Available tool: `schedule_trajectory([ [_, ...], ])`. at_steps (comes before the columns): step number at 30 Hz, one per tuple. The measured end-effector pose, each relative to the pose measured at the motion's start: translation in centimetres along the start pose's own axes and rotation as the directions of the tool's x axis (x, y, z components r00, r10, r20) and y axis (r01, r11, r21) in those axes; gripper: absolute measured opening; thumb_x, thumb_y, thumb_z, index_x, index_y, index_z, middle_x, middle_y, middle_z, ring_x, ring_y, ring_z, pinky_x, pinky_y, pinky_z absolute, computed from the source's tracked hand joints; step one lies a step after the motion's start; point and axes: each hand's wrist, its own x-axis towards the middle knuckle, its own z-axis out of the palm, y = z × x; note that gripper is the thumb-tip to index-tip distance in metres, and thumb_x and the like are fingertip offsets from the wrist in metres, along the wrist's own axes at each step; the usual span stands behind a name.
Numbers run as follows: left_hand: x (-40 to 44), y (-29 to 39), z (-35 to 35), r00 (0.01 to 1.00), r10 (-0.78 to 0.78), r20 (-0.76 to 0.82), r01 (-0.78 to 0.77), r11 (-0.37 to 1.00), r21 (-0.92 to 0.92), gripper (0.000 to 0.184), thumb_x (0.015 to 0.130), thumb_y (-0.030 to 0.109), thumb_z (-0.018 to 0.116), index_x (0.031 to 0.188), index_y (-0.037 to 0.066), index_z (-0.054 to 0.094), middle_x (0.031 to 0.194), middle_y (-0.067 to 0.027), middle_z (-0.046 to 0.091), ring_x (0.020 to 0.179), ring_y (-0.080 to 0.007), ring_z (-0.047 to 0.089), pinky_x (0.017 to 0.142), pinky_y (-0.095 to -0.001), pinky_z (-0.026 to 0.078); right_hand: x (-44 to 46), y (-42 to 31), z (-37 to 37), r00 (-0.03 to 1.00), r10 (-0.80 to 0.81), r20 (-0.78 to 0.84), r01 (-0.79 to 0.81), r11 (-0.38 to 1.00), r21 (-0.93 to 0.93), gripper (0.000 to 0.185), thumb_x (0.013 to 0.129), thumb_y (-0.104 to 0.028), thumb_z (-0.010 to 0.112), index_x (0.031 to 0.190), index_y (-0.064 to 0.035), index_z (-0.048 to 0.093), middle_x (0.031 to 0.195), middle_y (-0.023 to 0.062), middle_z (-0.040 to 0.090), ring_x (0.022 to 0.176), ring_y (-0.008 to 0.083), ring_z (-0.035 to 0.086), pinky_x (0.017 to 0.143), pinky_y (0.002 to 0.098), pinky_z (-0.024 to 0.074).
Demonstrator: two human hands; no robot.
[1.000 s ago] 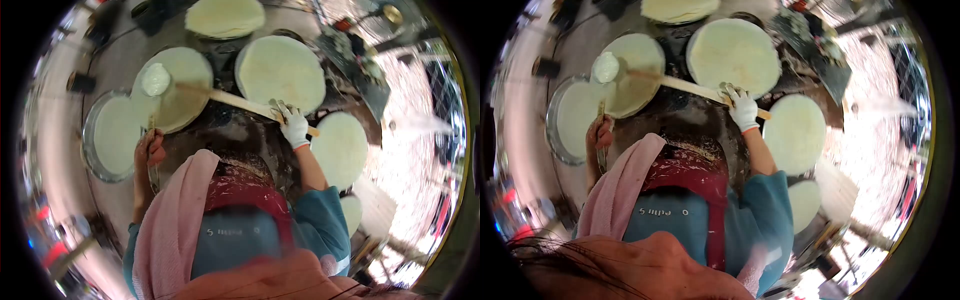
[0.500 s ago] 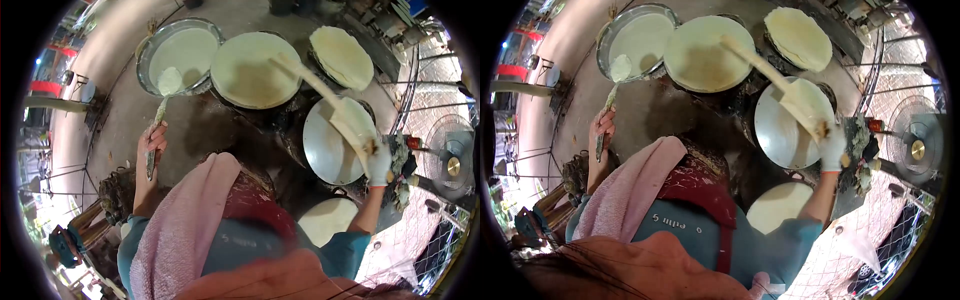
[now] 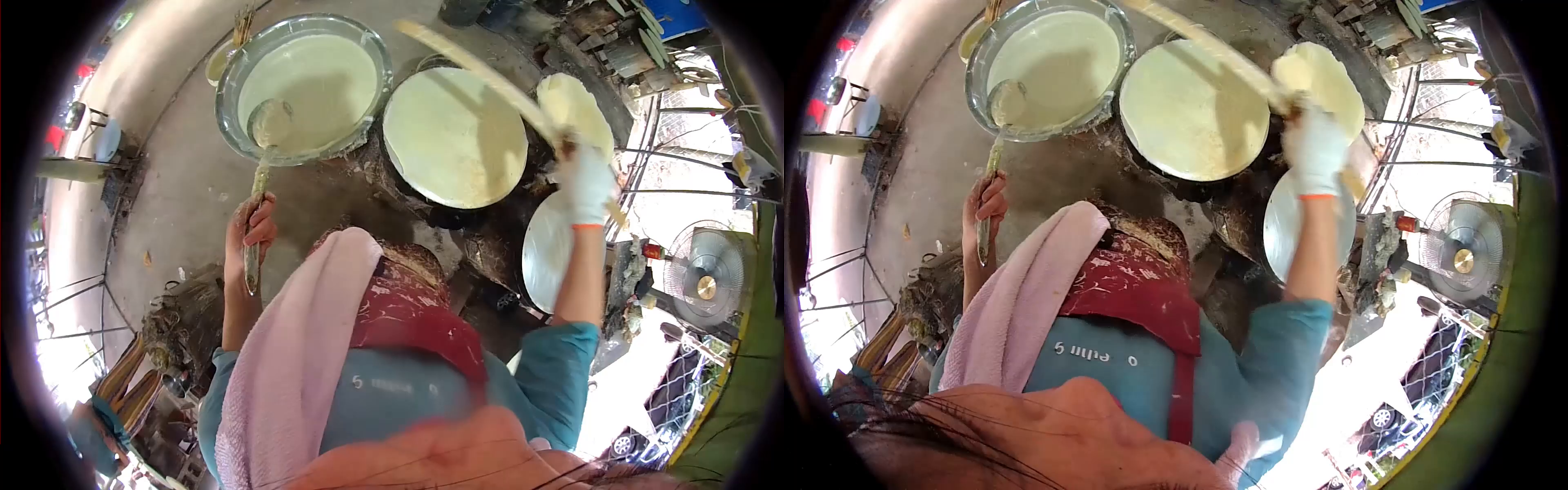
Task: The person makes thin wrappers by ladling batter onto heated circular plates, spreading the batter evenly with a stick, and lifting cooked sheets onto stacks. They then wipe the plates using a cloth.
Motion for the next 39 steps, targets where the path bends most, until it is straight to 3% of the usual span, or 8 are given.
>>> schedule_trajectory([
  [3,1.9,4.2,-2.9,0.999,-0.032,-0.005,0.032,0.999,0.037,0.027,0.101,0.022,0.040,0.105,-0.002,0.051,0.063,0.0063,0.036,0.034,-0.0014,0.030,0.036,-0.0182,0.020,1.3,-8.8,8.3,0.978,-0.205,-0.048,0.211,0.962,0.175,0.024,0.085,-0.016,0.053,0.108,-0.0129,0.061,0.087,0.0144,0.066,0.081,0.0315,0.064,0.069,0.0437,0.0530],
  [9,3.1,9.7,-4.2,0.996,0.007,-0.090,0.003,0.994,0.109,0.027,0.101,0.024,0.042,0.105,-0.001,0.053,0.060,0.0065,0.036,0.033,-0.0019,0.028,0.035,-0.0194,0.021,-2.0,-22.5,19.6,0.976,-0.198,0.092,0.180,0.968,0.174,0.037,0.081,-0.026,0.060,0.115,-0.0120,0.055,0.095,0.0129,0.066,0.088,0.0326,0.063,0.071,0.0426,0.0541],
  [17,4.0,10.6,-7.0,0.990,0.020,-0.142,-0.004,0.994,0.113,0.025,0.101,0.023,0.040,0.104,0.000,0.052,0.061,0.0061,0.036,0.032,-0.0022,0.028,0.033,-0.0196,0.021,-1.8,-26.3,19.2,0.989,-0.098,0.115,0.060,0.953,0.296,0.072,0.081,-0.039,0.066,0.142,-0.0164,0.035,0.117,0.0162,0.059,0.102,0.0376,0.056,0.088,0.0436,0.0485],
  [28,5.5,9.2,-3.4,0.985,0.047,-0.164,-0.030,0.994,0.103,0.026,0.101,0.022,0.038,0.103,0.000,0.051,0.062,0.0063,0.035,0.034,-0.0012,0.028,0.034,-0.0182,0.021,1.5,-20.8,15.9,0.967,-0.249,0.061,0.235,0.955,0.180,0.060,0.084,-0.030,0.059,0.139,-0.0162,0.041,0.092,0.0121,0.065,0.084,0.0310,0.062,0.067,0.0425,0.0525],
  [32,6.3,8.0,-1.8,0.984,0.018,-0.179,-0.004,0.997,0.078,0.027,0.102,0.023,0.038,0.103,-0.001,0.051,0.062,0.0064,0.035,0.034,-0.0011,0.027,0.035,-0.0174,0.022,6.1,-15.8,10.4,0.969,-0.237,-0.064,0.244,0.895,0.374,0.050,0.086,-0.031,0.059,0.133,-0.0155,0.050,0.082,0.0166,0.064,0.071,0.0319,0.063,0.061,0.0431,0.0508],
  [35,6.9,6.9,-1.0,0.985,0.019,-0.174,-0.010,0.998,0.054,0.026,0.101,0.023,0.039,0.102,-0.001,0.051,0.061,0.0063,0.035,0.034,-0.0012,0.027,0.035,-0.0173,0.021,10.6,-11.6,3.9,0.963,-0.079,0.258,-0.038,0.907,0.419,0.049,0.082,-0.022,0.065,0.129,-0.0105,0.054,0.101,0.0134,0.067,0.082,0.0252,0.065,0.073,0.0340,0.0517],
  [37,7.5,6.1,-0.4,0.979,0.021,-0.201,-0.005,0.997,0.081,0.026,0.101,0.023,0.040,0.102,-0.001,0.051,0.061,0.0064,0.035,0.034,-0.0011,0.027,0.035,-0.0173,0.022,14.9,-6.8,6.0,0.983,-0.182,-0.005,0.148,0.782,0.606,0.051,0.079,-0.016,0.067,0.128,-0.0089,0.055,0.099,0.0107,0.069,0.077,0.0194,0.065,0.073,0.0306,0.0515],
  [39,8.2,5.2,0.5,0.973,0.023,-0.228,-0.002,0.996,0.090,0.026,0.101,0.023,0.040,0.101,-0.001,0.051,0.060,0.0064,0.036,0.034,-0.0012,0.027,0.035,-0.0175,0.022,18.3,-5.4,0.4,0.979,-0.202,0.031,0.163,0.861,0.483,0.053,0.076,-0.012,0.067,0.127,-0.0055,0.056,0.105,0.0057,0.069,0.080,0.0123,0.062,0.075,0.0270,0.0498],
])
